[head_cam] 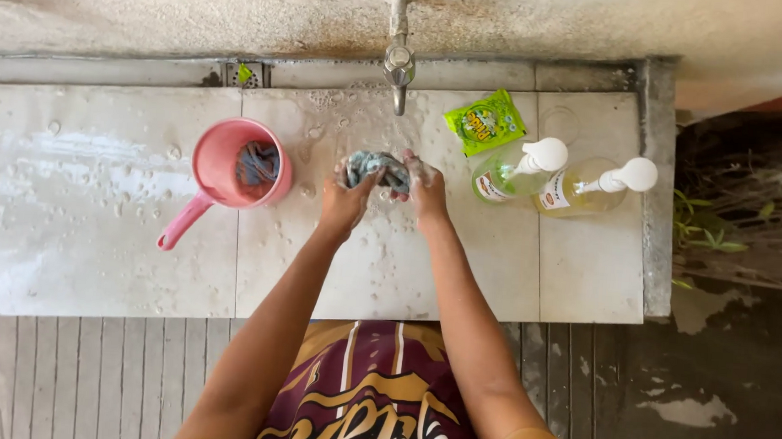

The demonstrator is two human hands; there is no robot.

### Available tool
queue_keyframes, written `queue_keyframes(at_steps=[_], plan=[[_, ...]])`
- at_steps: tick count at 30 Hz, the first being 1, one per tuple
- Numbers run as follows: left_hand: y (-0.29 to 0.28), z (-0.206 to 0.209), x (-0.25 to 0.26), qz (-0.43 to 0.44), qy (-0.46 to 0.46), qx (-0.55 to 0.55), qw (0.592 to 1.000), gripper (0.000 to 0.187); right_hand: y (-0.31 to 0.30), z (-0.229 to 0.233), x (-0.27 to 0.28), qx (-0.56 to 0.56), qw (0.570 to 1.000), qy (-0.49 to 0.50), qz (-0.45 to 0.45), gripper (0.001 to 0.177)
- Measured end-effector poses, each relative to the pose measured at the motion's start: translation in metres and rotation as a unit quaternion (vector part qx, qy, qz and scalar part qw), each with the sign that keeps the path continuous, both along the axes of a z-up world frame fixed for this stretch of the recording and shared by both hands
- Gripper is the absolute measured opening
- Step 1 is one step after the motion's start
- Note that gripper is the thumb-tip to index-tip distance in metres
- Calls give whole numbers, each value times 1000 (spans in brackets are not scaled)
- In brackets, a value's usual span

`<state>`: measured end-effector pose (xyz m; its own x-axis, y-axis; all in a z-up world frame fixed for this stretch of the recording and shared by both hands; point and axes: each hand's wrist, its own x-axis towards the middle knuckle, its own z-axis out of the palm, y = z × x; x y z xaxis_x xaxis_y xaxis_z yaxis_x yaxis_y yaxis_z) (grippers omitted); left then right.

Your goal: Washing and rinsing a cloth at an outdoor sink.

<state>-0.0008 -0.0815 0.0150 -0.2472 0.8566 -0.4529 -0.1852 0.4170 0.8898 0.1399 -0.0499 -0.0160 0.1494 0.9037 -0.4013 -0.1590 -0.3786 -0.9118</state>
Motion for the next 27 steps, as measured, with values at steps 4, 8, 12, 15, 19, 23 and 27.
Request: queue_keyframes(at_steps=[4, 8, 12, 15, 19, 23, 27], plan=[[3, -19, 17, 59, 12, -105, 993, 84, 7, -41, -3, -95, 988, 124, 5, 40], [6, -38, 19, 38, 117, -21, 992, 26, -16, -41, -11, -96, 959, 263, 50, 30], [-1, 39, 29, -159, 330, 19, 930, 58, -42, 36, -21, -60, 967, 238, 69, 34], [-4, 19, 9, -207, 337, 154, 905, 50, -31, 5, 5, -108, 938, 286, 163, 41], [14, 37, -6, -271, 73, 97, 955, 74, -27, -9, 7, -159, 920, 326, 152, 16], [23, 15, -2, -250, 86, 151, 953, 40, -23, -28, -12, -77, 924, 322, 194, 13], [24, -13, 0, -170, 116, 227, 952, 39, -16, 52, -32, -72, 981, 67, 170, 21]])
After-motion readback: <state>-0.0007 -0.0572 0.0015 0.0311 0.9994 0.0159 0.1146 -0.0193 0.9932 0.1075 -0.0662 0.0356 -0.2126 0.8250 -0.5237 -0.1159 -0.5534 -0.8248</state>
